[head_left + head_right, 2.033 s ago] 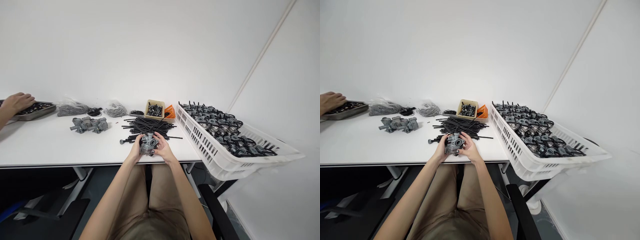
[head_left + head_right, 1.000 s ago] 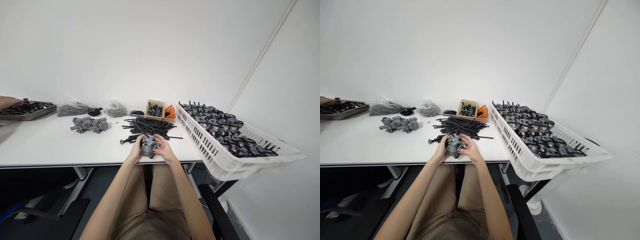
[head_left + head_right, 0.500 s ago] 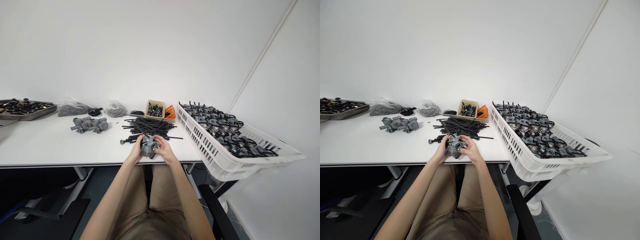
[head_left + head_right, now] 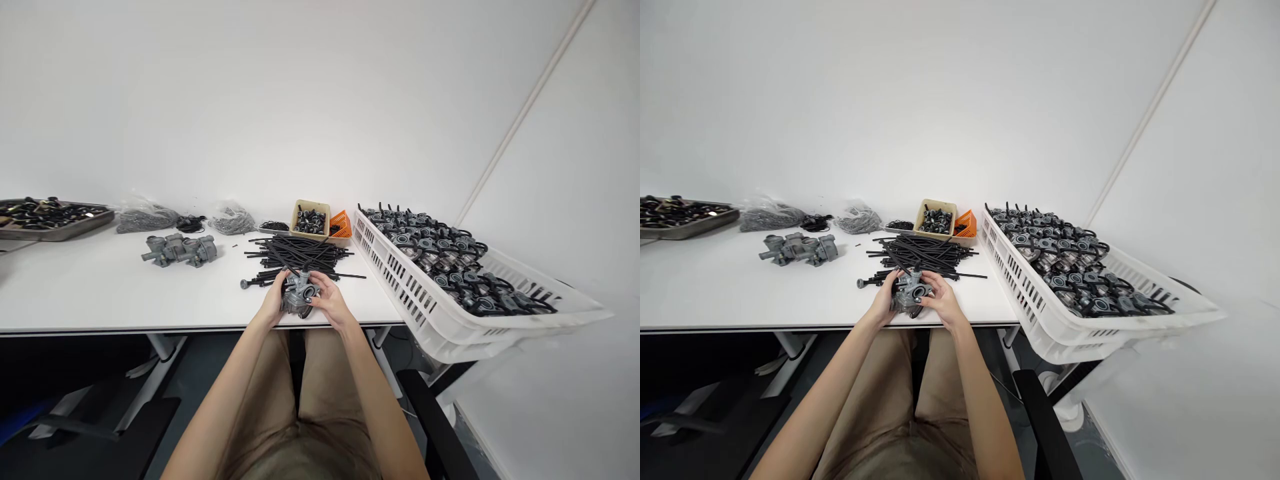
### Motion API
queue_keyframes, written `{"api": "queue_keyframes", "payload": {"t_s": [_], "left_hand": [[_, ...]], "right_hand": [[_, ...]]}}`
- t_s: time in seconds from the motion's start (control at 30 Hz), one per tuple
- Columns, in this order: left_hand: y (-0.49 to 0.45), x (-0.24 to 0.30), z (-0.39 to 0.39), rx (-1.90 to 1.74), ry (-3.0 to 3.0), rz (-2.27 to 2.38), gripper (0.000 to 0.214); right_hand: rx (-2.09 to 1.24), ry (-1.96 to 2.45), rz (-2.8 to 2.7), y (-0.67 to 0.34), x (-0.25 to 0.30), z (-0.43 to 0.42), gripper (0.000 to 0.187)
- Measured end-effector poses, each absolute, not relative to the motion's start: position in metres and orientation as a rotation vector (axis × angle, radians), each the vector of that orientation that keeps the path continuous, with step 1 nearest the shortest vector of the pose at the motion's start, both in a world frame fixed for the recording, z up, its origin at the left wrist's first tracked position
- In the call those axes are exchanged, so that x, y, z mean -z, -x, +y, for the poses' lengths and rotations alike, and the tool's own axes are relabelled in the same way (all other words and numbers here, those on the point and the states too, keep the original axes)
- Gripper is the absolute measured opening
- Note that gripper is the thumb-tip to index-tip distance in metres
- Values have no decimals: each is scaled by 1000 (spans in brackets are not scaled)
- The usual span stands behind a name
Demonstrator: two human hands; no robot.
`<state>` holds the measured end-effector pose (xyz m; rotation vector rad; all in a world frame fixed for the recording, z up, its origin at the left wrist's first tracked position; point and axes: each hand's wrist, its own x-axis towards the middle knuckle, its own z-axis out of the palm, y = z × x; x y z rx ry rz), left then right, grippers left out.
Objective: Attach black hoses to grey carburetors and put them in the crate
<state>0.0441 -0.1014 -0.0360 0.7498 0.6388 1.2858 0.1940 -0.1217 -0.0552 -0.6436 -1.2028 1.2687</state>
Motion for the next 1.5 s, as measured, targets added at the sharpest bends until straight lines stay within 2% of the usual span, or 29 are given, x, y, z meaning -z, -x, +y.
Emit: {"api": "queue_keyframes", "payload": {"t_s": [0.53, 0.97, 1.5], "left_hand": [[-44, 36, -102, -1275, -750, 642, 35], [-45, 36, -102, -1306, -781, 635, 42], [-44, 38, -100, -1291, -733, 619, 35]], "right_hand": [[-1284, 621, -1175, -193, 54, -122, 66], [-1312, 615, -1145, -193, 52, -123, 65], [-1324, 601, -1134, -193, 53, -123, 64]]}}
